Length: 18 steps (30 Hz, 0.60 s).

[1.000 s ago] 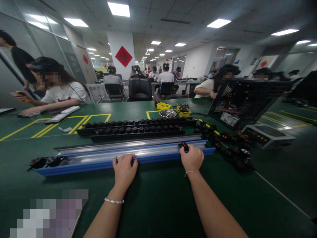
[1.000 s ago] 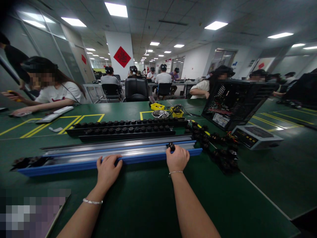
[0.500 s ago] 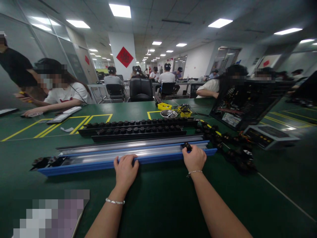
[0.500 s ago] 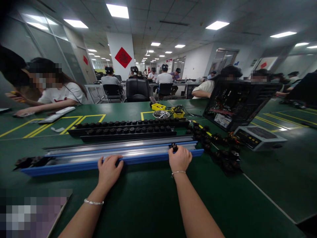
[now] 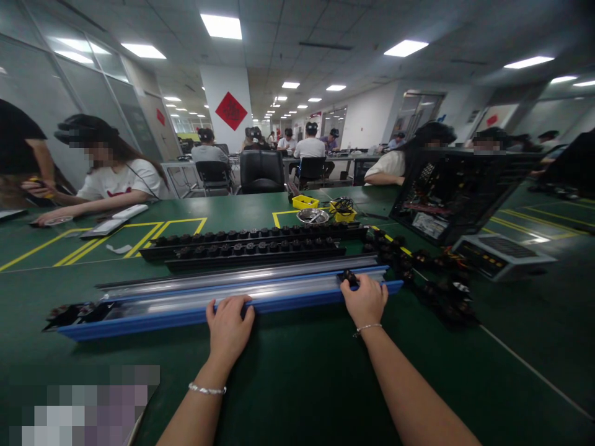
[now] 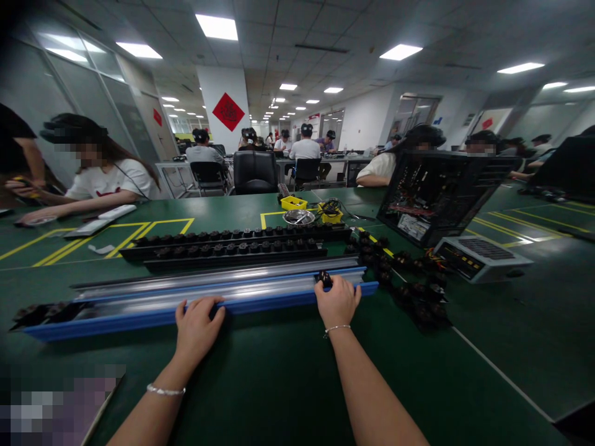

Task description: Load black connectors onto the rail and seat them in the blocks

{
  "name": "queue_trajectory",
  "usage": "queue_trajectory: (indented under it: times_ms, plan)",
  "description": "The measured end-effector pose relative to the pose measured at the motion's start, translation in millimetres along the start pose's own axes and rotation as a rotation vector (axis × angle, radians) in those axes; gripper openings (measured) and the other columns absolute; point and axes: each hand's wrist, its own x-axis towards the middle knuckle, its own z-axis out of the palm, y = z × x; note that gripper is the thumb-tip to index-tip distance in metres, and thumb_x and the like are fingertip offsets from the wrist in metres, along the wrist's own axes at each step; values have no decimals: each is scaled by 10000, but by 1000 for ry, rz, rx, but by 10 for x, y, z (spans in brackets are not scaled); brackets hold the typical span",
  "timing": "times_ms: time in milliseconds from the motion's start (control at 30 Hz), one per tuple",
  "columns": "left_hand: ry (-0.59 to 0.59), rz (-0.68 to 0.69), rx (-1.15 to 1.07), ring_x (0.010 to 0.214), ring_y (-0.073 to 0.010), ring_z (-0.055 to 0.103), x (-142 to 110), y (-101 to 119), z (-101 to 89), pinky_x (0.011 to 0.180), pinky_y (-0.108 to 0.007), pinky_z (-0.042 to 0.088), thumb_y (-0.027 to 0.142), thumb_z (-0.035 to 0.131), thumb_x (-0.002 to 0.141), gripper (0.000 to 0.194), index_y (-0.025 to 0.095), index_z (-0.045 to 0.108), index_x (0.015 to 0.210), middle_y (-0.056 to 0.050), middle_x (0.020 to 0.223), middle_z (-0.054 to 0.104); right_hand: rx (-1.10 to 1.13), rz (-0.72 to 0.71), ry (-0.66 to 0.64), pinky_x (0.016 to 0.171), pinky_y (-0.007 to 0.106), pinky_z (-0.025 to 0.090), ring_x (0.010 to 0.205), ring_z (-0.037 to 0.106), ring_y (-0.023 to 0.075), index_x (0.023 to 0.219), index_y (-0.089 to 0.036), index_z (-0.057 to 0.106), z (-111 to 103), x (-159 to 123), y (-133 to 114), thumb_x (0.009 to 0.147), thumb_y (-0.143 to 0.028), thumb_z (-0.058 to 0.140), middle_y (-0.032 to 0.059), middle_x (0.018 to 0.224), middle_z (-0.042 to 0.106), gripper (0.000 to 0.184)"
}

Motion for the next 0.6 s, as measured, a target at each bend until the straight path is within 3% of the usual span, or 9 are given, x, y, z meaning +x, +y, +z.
queue_trajectory:
  times_ms: [600]
  plan:
    - [-9, -9, 4, 1042, -221, 536, 6, -9, 16, 1044, -480, 139, 287, 442, 796, 227, 251, 613, 942, -39, 988, 680, 8, 27, 50, 916, 411, 271, 836, 525, 238, 778, -184, 583, 15, 55, 107, 707, -364, 478, 65, 753, 619, 220]
